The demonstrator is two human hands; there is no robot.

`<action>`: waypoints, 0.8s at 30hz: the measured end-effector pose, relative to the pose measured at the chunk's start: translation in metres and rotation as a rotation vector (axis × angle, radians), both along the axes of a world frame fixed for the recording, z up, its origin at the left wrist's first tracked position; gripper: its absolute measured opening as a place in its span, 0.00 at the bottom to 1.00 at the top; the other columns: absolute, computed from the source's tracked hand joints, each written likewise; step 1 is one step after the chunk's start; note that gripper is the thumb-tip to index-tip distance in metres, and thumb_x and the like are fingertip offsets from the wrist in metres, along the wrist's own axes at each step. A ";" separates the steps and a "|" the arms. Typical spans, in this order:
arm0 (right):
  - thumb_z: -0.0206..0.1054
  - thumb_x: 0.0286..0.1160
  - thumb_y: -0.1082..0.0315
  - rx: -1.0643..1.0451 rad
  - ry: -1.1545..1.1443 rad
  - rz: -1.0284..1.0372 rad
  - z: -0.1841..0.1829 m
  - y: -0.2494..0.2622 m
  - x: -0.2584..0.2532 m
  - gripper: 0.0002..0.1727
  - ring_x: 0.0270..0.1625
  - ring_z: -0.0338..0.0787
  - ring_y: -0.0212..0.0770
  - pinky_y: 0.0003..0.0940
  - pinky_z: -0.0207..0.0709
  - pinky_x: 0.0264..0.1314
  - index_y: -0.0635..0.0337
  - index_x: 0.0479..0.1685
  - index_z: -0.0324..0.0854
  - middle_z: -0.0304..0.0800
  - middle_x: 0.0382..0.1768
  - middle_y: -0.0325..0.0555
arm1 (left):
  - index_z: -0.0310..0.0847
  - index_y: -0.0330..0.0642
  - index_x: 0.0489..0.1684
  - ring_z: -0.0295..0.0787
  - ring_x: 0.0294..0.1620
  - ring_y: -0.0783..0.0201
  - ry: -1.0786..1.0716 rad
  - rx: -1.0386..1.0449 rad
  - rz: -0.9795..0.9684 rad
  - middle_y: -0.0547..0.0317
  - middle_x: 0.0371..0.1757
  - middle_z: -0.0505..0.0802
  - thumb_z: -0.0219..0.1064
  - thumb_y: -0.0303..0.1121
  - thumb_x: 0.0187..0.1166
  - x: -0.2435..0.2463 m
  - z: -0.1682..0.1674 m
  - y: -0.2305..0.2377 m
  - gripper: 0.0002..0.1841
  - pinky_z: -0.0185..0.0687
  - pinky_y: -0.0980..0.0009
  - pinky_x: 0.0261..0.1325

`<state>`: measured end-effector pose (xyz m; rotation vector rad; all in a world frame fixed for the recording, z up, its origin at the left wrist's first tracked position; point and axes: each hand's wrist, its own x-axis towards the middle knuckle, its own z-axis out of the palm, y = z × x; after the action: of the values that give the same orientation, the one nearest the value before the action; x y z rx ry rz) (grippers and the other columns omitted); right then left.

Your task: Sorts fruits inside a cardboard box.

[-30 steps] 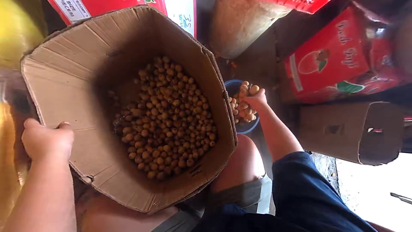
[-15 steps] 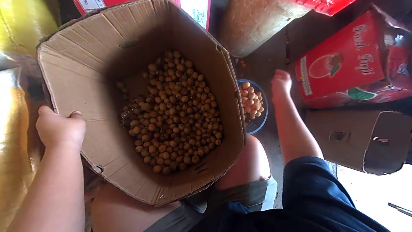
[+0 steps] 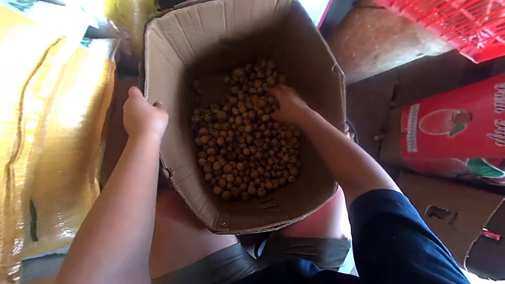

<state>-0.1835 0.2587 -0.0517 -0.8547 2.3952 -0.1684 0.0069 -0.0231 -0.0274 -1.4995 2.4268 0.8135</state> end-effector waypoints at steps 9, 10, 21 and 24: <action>0.69 0.76 0.70 0.181 -0.038 0.234 -0.055 -0.117 -0.006 0.33 0.84 0.71 0.65 0.70 0.60 0.83 0.56 0.85 0.71 0.75 0.80 0.61 | 0.65 0.33 0.78 0.83 0.70 0.30 -0.010 0.051 0.015 0.27 0.65 0.86 0.62 0.33 0.87 -0.004 0.002 -0.001 0.24 0.76 0.30 0.66; 0.67 0.79 0.67 0.180 -0.046 0.243 -0.062 -0.127 -0.007 0.30 0.83 0.72 0.65 0.71 0.61 0.83 0.57 0.83 0.73 0.76 0.79 0.62 | 0.65 0.34 0.78 0.84 0.70 0.31 -0.011 0.051 0.015 0.27 0.65 0.86 0.62 0.33 0.87 -0.004 0.002 -0.002 0.24 0.77 0.31 0.66; 0.61 0.70 0.23 0.238 -0.130 0.132 -0.137 -0.161 -0.011 0.51 0.90 0.61 0.63 0.67 0.51 0.89 0.60 0.77 0.79 0.67 0.86 0.62 | 0.65 0.37 0.79 0.86 0.70 0.38 -0.017 0.047 0.018 0.33 0.64 0.88 0.63 0.33 0.87 -0.005 0.005 -0.002 0.24 0.79 0.37 0.67; 0.53 0.79 0.26 0.291 -0.121 0.137 -0.121 -0.171 -0.009 0.49 0.88 0.65 0.63 0.70 0.51 0.88 0.67 0.73 0.80 0.69 0.84 0.64 | 0.65 0.36 0.79 0.85 0.70 0.39 -0.020 0.044 0.010 0.34 0.65 0.88 0.62 0.32 0.87 -0.005 0.005 0.000 0.24 0.79 0.39 0.68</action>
<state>-0.1929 0.0881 -0.1725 -0.8412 2.1710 0.1741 0.0016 -0.0232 -0.0222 -1.4983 2.3730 0.8439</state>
